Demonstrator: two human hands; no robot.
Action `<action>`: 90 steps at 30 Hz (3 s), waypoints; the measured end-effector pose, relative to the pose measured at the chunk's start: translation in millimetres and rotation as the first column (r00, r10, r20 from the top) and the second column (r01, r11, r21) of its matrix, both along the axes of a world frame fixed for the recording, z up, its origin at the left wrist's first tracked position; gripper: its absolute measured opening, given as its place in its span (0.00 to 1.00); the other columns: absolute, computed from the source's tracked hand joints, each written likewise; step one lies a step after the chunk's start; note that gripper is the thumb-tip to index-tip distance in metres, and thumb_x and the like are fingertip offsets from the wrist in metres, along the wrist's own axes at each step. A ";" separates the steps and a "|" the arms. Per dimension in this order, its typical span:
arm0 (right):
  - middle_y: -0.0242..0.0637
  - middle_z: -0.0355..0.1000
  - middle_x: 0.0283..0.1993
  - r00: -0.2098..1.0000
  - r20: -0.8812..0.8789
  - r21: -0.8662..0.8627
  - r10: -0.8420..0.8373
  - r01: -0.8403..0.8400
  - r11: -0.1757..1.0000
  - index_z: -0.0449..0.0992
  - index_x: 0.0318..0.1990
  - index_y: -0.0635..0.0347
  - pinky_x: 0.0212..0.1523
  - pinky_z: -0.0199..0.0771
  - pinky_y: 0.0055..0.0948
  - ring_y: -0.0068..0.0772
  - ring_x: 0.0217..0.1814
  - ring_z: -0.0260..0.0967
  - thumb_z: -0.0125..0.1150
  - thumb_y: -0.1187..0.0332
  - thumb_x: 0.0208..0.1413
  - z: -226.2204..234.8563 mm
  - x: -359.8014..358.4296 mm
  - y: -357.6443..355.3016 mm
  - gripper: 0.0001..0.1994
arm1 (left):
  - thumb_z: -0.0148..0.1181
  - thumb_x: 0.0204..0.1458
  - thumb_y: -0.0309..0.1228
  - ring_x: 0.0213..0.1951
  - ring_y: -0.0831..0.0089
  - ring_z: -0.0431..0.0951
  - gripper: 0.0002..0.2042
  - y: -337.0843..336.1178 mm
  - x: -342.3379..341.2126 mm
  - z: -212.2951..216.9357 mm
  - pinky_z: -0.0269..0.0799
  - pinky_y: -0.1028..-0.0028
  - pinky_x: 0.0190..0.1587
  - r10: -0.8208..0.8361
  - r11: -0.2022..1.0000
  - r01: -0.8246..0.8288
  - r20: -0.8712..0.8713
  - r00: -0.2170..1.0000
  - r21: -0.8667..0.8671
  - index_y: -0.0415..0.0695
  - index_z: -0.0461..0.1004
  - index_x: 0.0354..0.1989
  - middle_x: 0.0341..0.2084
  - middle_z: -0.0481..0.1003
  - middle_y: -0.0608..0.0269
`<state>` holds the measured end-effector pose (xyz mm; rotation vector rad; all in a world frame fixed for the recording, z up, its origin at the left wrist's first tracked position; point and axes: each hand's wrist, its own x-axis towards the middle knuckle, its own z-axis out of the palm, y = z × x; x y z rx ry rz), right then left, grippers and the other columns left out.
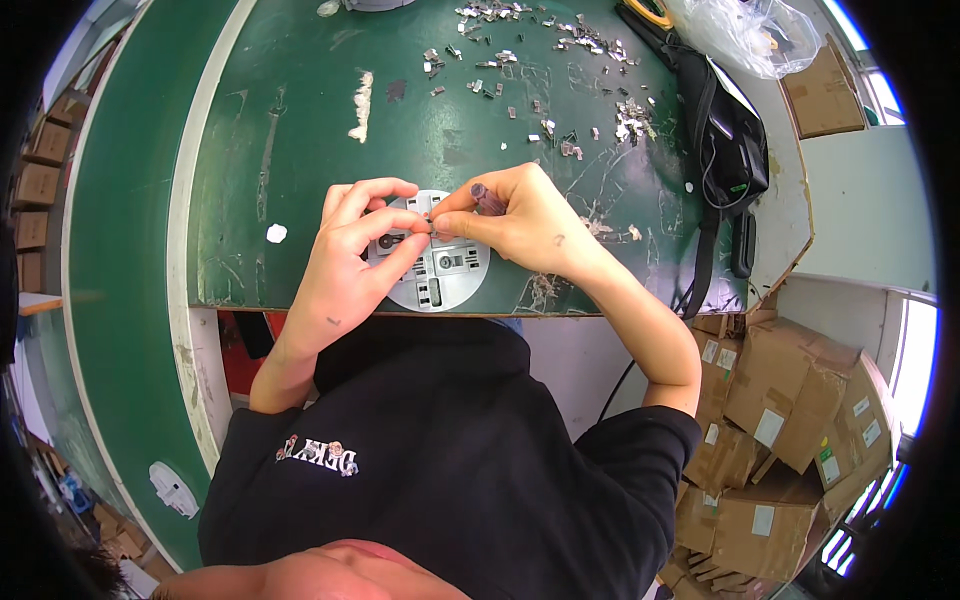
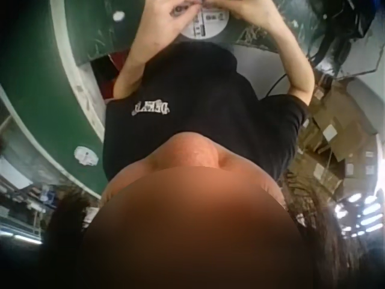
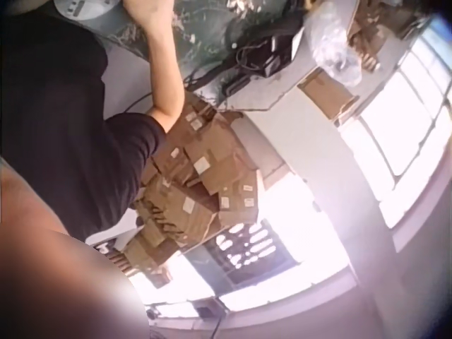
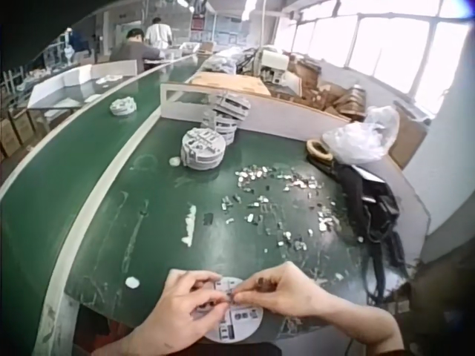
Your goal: Assembling small electronic components onto a circular base plate using a manual tool.
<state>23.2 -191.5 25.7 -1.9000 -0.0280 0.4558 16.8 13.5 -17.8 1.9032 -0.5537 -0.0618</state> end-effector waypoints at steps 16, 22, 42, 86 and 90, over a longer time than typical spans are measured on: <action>0.30 0.75 0.21 0.994 0.009 -0.104 0.113 -0.111 0.988 0.84 0.34 0.64 0.20 0.55 0.13 0.13 0.19 0.56 0.67 0.73 0.51 11.4 11.3 -0.4 0.05 | 0.64 0.50 0.23 0.47 0.67 0.62 0.03 -0.6 -0.1 -1.4 0.65 0.73 0.49 0.003 1.000 -0.003 0.013 1.000 0.013 0.42 0.80 0.33 0.51 0.71 0.63; 0.31 0.76 0.22 0.990 0.002 -0.109 0.139 -0.138 0.984 0.84 0.34 0.65 0.19 0.56 0.13 0.13 0.18 0.58 0.68 0.73 0.51 13.8 13.4 0.1 0.05 | 0.64 0.50 0.23 0.48 0.67 0.62 0.03 -0.3 -1.6 -2.0 0.65 0.73 0.49 0.001 1.000 -0.001 0.005 1.000 0.005 0.42 0.80 0.33 0.52 0.71 0.63; 0.31 0.75 0.20 0.991 -0.042 -0.081 0.123 -0.126 0.989 0.83 0.31 0.65 0.18 0.57 0.13 0.13 0.18 0.59 0.67 0.72 0.51 6.4 14.8 5.8 0.05 | 0.65 0.50 0.24 0.50 0.68 0.63 0.03 2.4 -3.6 -4.5 0.65 0.73 0.52 0.023 0.998 -0.026 -0.054 0.998 -0.049 0.41 0.81 0.33 0.53 0.71 0.63; 0.36 0.67 0.30 0.523 0.519 -0.686 0.676 -0.217 0.695 0.70 0.35 0.64 0.21 0.63 0.27 0.33 0.19 0.58 0.59 0.83 0.39 1.2 -0.5 19.0 0.12 | 0.63 0.49 0.19 0.47 0.68 0.68 0.05 10.3 -8.6 -17.1 0.67 0.73 0.50 0.113 0.987 -0.104 0.070 0.991 -0.125 0.39 0.77 0.35 0.49 0.73 0.61; 0.36 0.66 0.30 0.485 0.488 -0.742 0.726 -0.207 0.637 0.70 0.34 0.63 0.21 0.64 0.26 0.33 0.19 0.58 0.59 0.83 0.39 1.0 -2.5 23.4 0.12 | 0.63 0.49 0.19 0.47 0.68 0.68 0.05 9.8 -9.3 -17.9 0.67 0.73 0.49 0.118 0.986 -0.106 0.093 0.989 -0.126 0.39 0.77 0.35 0.50 0.73 0.61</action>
